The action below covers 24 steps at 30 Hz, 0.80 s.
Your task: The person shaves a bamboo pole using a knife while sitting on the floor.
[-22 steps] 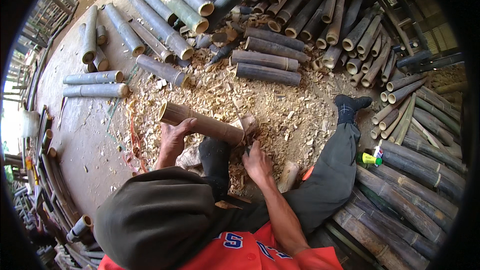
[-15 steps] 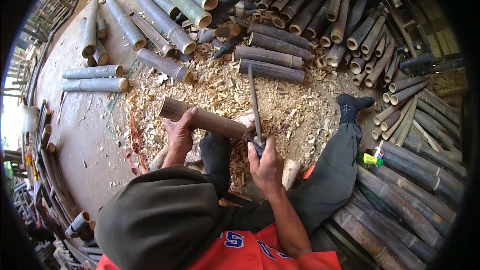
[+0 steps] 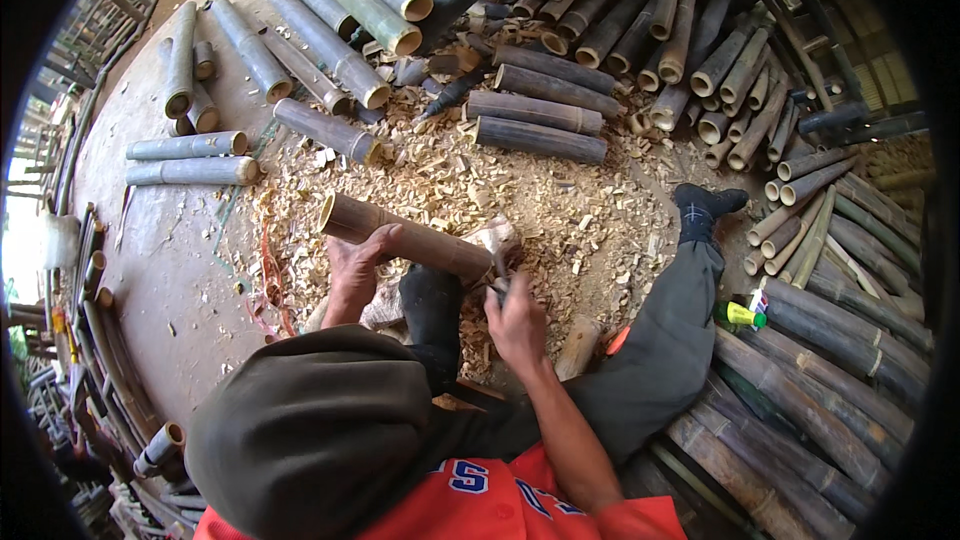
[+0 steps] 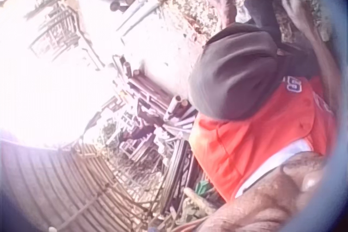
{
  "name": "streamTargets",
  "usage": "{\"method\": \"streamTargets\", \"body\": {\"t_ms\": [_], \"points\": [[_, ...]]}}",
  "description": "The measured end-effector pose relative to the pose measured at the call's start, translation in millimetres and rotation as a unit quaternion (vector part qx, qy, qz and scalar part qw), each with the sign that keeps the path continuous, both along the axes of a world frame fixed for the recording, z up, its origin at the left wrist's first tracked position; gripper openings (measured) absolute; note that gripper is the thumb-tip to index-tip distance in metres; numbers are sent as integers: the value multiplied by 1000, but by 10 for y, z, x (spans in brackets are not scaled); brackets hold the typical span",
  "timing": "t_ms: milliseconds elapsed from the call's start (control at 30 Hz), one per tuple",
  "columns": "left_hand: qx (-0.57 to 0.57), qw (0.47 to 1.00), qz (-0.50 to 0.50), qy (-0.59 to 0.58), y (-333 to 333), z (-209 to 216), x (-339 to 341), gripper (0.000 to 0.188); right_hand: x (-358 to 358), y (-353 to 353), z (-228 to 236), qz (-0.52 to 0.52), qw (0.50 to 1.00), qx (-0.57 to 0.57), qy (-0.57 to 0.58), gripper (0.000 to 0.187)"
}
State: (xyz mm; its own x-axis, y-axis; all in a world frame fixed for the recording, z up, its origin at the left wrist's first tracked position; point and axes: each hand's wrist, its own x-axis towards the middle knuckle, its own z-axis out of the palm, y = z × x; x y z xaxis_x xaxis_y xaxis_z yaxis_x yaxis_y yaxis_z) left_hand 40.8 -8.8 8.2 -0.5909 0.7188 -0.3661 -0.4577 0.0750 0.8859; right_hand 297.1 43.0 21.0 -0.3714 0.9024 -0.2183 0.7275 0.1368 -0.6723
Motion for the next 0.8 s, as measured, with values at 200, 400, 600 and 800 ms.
{"method": "streamTargets", "body": {"t_ms": [200,400,600,800], "points": [[32,984,156,-86,83,178,23,59,-99,139,470,33,999,-26,-20,31],[28,991,118,-49,212,108,130,54,69,7,48,-4,997,55,48,31],[33,992,103,-62,113,94,32,50,-16,172,418,18,998,-62,-28,35],[31,999,-6,-20,86,113,-78,62,96,34,-55,23,1000,8,16,36]]}}
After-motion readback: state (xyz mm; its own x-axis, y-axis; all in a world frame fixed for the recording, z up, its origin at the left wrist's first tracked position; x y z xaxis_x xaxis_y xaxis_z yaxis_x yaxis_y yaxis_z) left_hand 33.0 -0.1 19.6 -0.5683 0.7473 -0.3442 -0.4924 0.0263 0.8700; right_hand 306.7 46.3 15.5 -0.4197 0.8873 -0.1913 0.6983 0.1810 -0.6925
